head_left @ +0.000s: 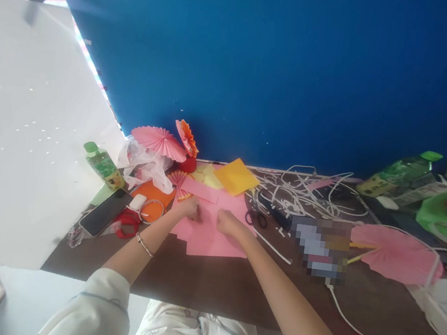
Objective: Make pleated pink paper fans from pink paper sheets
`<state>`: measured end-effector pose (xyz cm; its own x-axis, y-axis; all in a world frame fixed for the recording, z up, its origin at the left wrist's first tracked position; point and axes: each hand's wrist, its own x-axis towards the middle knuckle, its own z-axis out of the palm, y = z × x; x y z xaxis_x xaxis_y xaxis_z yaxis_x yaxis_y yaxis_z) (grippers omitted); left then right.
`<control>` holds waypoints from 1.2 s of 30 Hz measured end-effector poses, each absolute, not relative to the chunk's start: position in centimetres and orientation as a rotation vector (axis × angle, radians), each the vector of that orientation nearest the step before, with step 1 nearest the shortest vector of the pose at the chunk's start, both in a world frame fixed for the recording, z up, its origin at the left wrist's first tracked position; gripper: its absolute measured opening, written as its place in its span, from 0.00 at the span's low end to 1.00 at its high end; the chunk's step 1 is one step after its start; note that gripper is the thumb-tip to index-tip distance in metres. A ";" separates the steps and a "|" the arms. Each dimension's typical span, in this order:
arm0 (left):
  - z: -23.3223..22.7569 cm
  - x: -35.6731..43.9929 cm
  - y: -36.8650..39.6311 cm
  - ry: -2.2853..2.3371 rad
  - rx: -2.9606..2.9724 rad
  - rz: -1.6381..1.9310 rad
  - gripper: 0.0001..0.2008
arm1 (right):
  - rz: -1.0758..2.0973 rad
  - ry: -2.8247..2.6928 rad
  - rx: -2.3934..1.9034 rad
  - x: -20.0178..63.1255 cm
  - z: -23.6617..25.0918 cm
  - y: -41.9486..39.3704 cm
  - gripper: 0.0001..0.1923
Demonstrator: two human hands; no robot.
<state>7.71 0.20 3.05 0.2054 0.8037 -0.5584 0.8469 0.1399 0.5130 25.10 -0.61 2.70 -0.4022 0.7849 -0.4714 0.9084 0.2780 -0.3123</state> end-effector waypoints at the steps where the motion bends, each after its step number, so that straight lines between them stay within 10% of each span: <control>1: 3.1 7.9 0.4 1.593 1.631 -0.098 0.10 | -0.799 2.290 1.568 24.8 2.8 -0.5 0.16; 36: 0.3 6.7 -6.8 1.580 2.405 0.210 0.12 | -0.414 3.148 1.290 28.9 -1.4 -4.1 0.11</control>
<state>6.66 -6.81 0.27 0.4000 0.9163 -0.0195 0.8795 -0.3778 0.2896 28.87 -4.05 -1.39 -0.6820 0.7114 0.1697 0.6433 0.6939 -0.3236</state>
